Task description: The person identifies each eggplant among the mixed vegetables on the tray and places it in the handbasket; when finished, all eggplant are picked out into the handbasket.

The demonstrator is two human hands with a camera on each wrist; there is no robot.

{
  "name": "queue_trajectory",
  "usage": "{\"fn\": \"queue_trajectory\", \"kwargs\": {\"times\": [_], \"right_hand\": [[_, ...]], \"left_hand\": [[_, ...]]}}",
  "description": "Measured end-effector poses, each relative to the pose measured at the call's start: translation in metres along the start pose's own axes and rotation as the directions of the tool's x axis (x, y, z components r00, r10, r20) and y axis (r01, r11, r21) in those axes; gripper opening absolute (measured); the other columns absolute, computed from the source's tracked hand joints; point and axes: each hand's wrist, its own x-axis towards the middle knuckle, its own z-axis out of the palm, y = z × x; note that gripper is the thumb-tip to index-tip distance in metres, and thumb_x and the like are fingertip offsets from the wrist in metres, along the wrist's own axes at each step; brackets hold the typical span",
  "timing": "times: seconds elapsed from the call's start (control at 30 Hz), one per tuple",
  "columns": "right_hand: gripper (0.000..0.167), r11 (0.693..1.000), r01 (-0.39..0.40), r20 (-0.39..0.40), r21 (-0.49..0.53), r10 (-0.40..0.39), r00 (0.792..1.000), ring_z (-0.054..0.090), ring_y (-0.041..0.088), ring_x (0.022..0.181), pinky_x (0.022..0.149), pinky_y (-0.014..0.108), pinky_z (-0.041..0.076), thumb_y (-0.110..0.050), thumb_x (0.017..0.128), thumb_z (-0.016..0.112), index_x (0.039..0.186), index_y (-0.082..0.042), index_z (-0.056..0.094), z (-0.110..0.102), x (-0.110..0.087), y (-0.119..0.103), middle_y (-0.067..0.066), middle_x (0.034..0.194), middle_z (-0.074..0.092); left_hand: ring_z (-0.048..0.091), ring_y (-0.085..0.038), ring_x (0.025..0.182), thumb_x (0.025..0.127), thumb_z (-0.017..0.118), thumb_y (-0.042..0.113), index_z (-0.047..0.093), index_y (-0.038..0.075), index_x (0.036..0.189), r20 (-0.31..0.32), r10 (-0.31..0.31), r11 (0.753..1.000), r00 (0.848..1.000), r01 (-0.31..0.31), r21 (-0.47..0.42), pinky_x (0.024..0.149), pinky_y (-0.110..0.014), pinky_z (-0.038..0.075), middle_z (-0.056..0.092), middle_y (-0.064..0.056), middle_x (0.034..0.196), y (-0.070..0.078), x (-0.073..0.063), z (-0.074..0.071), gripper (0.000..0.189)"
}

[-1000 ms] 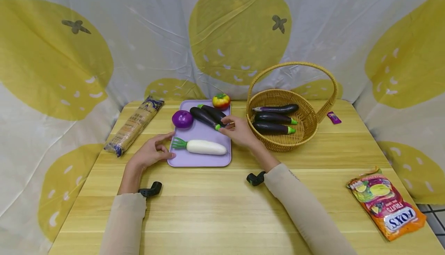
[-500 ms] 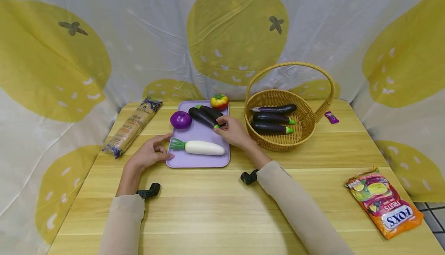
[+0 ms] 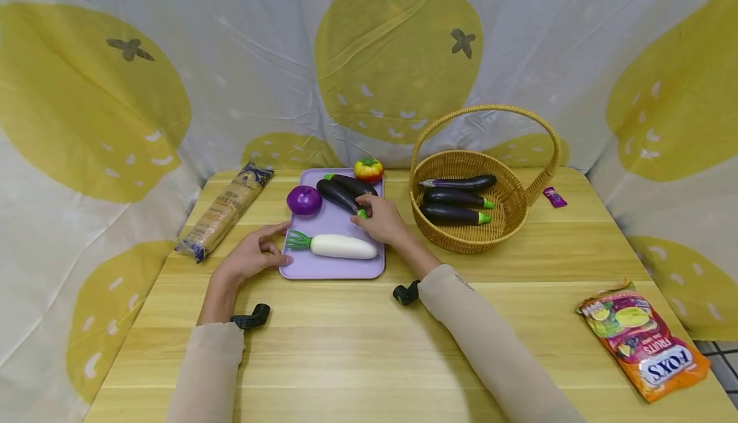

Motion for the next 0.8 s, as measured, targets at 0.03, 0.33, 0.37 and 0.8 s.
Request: {"fn": "queue_trajectory", "kwargs": {"times": [0.03, 0.33, 0.37, 0.8], "right_hand": [[0.049, 1.000, -0.003, -0.008, -0.009, 0.003, 1.000, 0.063, 0.023, 0.106, 0.096, 0.039, 0.052, -0.028, 0.094, 0.076, 0.138, -0.009, 0.064, 0.001, 0.000, 0.000, 0.009, 0.126, 0.070], [0.038, 0.995, -0.027, -0.079, -0.095, 0.019, 0.997, 0.067, 0.023, 0.102, 0.094, 0.040, 0.054, -0.024, 0.095, 0.075, 0.127, -0.004, 0.070, 0.009, 0.005, -0.003, 0.010, 0.114, 0.074], [0.036, 0.995, -0.034, -0.086, -0.098, 0.025, 0.996, 0.067, 0.023, 0.102, 0.094, 0.040, 0.054, -0.023, 0.095, 0.075, 0.125, -0.003, 0.071, 0.009, 0.005, -0.004, 0.011, 0.114, 0.074], [0.034, 0.996, -0.082, -0.075, -0.025, 0.080, 0.994, 0.067, 0.024, 0.106, 0.093, 0.039, 0.055, -0.021, 0.097, 0.071, 0.125, -0.003, 0.071, -0.003, -0.003, -0.006, 0.012, 0.116, 0.073]], "left_hand": [[0.067, -0.015, 0.072, 0.082, 0.086, 0.006, 0.040, 0.016, 0.160, 0.004, 0.000, 1.000, 1.000, 0.000, 0.001, 0.065, -0.026, 0.049, 0.069, -0.015, 0.080, 0.000, 0.000, 0.000, 0.091], [0.066, -0.015, 0.072, 0.082, 0.086, 0.009, 0.040, 0.019, 0.160, 0.006, -0.005, 1.000, 1.000, 0.005, 0.016, 0.064, -0.025, 0.047, 0.069, -0.016, 0.079, 0.000, 0.001, 0.000, 0.091], [0.066, -0.015, 0.072, 0.083, 0.086, 0.009, 0.040, 0.019, 0.160, 0.007, -0.007, 1.000, 1.000, 0.007, 0.018, 0.064, -0.025, 0.047, 0.069, -0.015, 0.079, 0.000, 0.001, 0.000, 0.091], [0.066, -0.016, 0.072, 0.083, 0.085, 0.008, 0.039, 0.017, 0.160, 0.005, -0.006, 1.000, 1.000, 0.006, 0.013, 0.064, -0.026, 0.047, 0.070, -0.012, 0.078, -0.001, 0.000, 0.000, 0.091]]}}
